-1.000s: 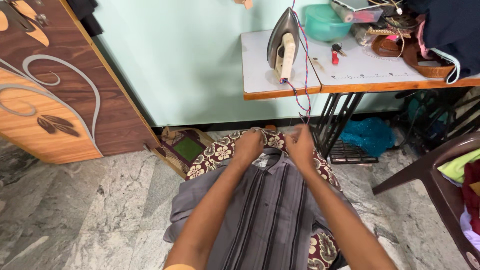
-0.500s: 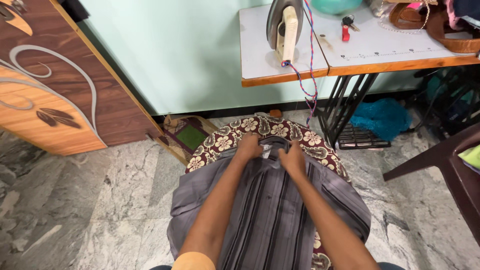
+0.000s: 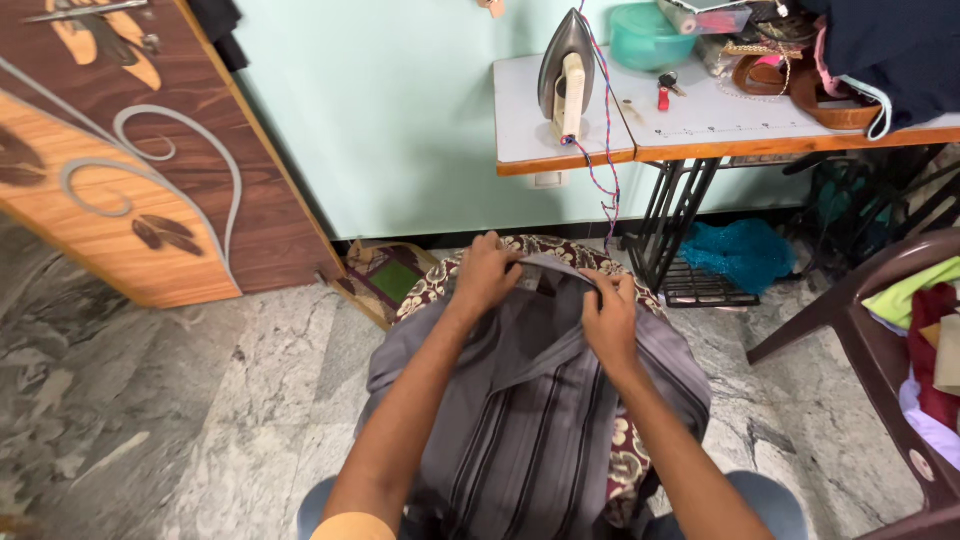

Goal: The person irons a gray striped shirt on a small round table, smoothing the fabric with both hands and using an electric iron. After ironing, the person folds the shirt and hangs it on a wall-mounted hook.

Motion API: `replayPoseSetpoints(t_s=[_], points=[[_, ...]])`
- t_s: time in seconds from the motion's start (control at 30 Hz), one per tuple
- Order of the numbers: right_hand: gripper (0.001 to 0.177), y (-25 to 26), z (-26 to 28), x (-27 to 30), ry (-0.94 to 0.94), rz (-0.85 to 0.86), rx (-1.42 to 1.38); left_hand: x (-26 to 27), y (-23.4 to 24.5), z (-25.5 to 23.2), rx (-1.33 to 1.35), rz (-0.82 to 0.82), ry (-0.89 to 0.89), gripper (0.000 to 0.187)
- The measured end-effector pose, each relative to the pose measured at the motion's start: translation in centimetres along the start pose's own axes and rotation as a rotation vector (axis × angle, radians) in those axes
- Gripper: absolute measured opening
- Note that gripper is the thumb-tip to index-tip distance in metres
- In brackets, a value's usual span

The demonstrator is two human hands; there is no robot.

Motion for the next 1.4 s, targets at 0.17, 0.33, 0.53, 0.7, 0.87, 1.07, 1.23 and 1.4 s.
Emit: replayPoseSetpoints(t_s=[0.17,0.33,0.53,0.7,0.87,1.07,1.23,1.4], points=[[0.039,3.1,7.0,0.7,0.032,0.024,-0.078,3.5,5.8,-1.9,0.186,-0.024,0.163,0.033],[0.049,3.7,14.2,3.8,0.139,0.143,-0.159,7.4,9.5,-0.9,0.234,-0.149,0.35,0.031],[0.059,1.4,21.9,9.3,0.33,0.318,-0.319,9.3,6.9,3.7,0.853,-0.11,0.321,0.027],[0.02,1.1,21.5,10.2,0.419,0.383,-0.363,12.7,6.4,6.1,1.167,0.049,0.495,0.032],[0.017,-0.6,13.3,2.6,0.057,0.207,-0.551,14.0,9.1,5.6,1.118,0.138,0.508,0.035],[0.039,-13.8,8.7,-4.2,0.031,0.651,-0.976,8.4,12.2,2.6,1.103,0.365,0.218,0.024],[0.044,-22.6,5.5,-7.3,-0.036,0.844,-1.198,1.8,12.9,4.1,1.13,0.592,0.269,0.031],[0.038,-24.1,6.0,-11.8,-0.085,0.883,-1.081,-3.2,16.6,4.7,1.052,0.652,0.332,0.021]])
Point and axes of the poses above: each hand's wrist, its own x-axis away from the middle knuckle, its own y-axis out of the back of the hand, z = x × y, the point moved 8 cm from there along -x, towards the middle knuckle, and after that the axes turned 15 degrees about y, right-handed, at the moved point
